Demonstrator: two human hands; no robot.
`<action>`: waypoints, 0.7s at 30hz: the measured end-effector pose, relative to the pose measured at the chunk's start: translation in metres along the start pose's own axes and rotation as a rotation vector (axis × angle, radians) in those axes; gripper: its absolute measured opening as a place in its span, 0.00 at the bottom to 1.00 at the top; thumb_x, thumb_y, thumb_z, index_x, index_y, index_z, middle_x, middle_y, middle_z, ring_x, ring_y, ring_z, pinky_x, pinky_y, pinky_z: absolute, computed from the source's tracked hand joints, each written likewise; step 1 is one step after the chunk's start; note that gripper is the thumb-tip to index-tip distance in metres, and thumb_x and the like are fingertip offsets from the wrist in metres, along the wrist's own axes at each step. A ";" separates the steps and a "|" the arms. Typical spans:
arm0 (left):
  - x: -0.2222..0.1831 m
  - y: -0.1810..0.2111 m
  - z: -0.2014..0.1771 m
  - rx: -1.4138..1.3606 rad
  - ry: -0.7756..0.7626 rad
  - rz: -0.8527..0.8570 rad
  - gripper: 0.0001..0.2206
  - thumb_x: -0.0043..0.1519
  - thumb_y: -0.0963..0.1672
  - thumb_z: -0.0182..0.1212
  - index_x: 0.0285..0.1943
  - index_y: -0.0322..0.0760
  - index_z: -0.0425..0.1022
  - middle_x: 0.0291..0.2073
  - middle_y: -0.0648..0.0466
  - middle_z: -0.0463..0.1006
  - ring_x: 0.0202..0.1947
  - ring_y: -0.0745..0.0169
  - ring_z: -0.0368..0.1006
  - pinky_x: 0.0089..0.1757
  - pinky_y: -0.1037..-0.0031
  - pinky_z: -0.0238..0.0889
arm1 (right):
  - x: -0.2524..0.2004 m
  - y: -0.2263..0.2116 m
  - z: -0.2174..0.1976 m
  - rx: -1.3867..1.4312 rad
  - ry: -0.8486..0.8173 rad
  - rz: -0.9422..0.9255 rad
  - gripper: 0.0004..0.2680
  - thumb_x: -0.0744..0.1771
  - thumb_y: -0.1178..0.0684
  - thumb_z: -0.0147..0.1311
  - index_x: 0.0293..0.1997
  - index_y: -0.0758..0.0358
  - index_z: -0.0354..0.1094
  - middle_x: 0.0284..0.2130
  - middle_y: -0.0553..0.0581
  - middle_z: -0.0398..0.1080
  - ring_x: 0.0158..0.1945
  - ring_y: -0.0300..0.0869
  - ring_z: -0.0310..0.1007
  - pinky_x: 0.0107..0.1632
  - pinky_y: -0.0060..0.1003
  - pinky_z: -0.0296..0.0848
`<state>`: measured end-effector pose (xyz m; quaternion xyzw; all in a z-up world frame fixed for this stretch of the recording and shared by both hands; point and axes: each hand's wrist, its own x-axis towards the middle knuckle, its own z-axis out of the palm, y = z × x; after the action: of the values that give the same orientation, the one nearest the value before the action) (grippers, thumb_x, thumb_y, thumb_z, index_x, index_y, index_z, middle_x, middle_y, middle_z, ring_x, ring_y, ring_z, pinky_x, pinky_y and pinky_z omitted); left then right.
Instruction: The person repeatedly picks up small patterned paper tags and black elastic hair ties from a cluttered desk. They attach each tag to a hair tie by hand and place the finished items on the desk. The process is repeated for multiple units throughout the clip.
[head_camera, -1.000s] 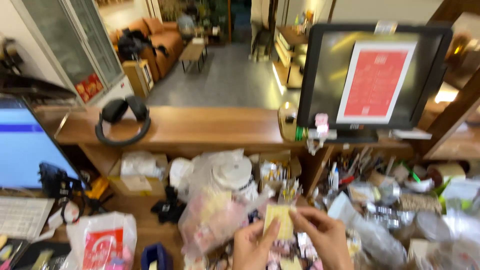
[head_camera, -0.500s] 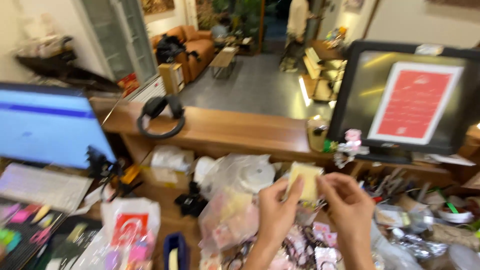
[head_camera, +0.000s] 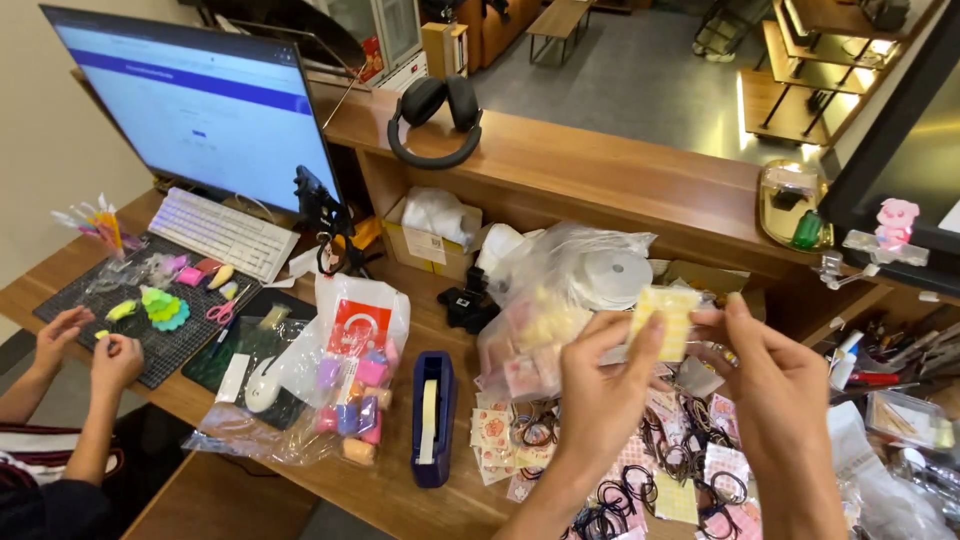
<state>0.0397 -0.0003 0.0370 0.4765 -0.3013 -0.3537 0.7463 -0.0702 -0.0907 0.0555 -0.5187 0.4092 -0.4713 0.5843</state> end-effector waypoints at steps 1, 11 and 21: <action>-0.002 0.003 -0.005 -0.001 0.005 0.001 0.17 0.76 0.46 0.64 0.59 0.24 0.87 0.56 0.44 0.80 0.44 0.52 0.82 0.31 0.80 0.85 | -0.003 -0.003 0.007 -0.002 -0.005 0.001 0.12 0.78 0.50 0.55 0.51 0.71 0.80 0.50 0.64 0.84 0.52 0.44 0.81 0.60 0.39 0.86; -0.015 0.024 -0.018 0.046 0.097 0.098 0.12 0.72 0.45 0.69 0.52 0.28 0.90 0.40 0.51 0.80 0.39 0.65 0.76 0.33 0.77 0.85 | 0.000 0.005 0.014 0.020 -0.053 0.062 0.13 0.76 0.47 0.59 0.46 0.69 0.81 0.47 0.61 0.84 0.54 0.41 0.82 0.56 0.44 0.87; -0.015 0.007 -0.014 0.024 0.032 -0.016 0.15 0.68 0.43 0.72 0.63 0.32 0.89 0.50 0.47 0.93 0.43 0.62 0.86 0.37 0.77 0.86 | 0.002 0.019 -0.012 0.036 -0.068 0.056 0.07 0.74 0.55 0.62 0.49 0.69 0.82 0.50 0.58 0.84 0.54 0.41 0.80 0.56 0.40 0.81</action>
<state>0.0442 0.0210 0.0368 0.4936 -0.2898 -0.3484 0.7423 -0.0792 -0.0953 0.0351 -0.5124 0.3949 -0.4439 0.6201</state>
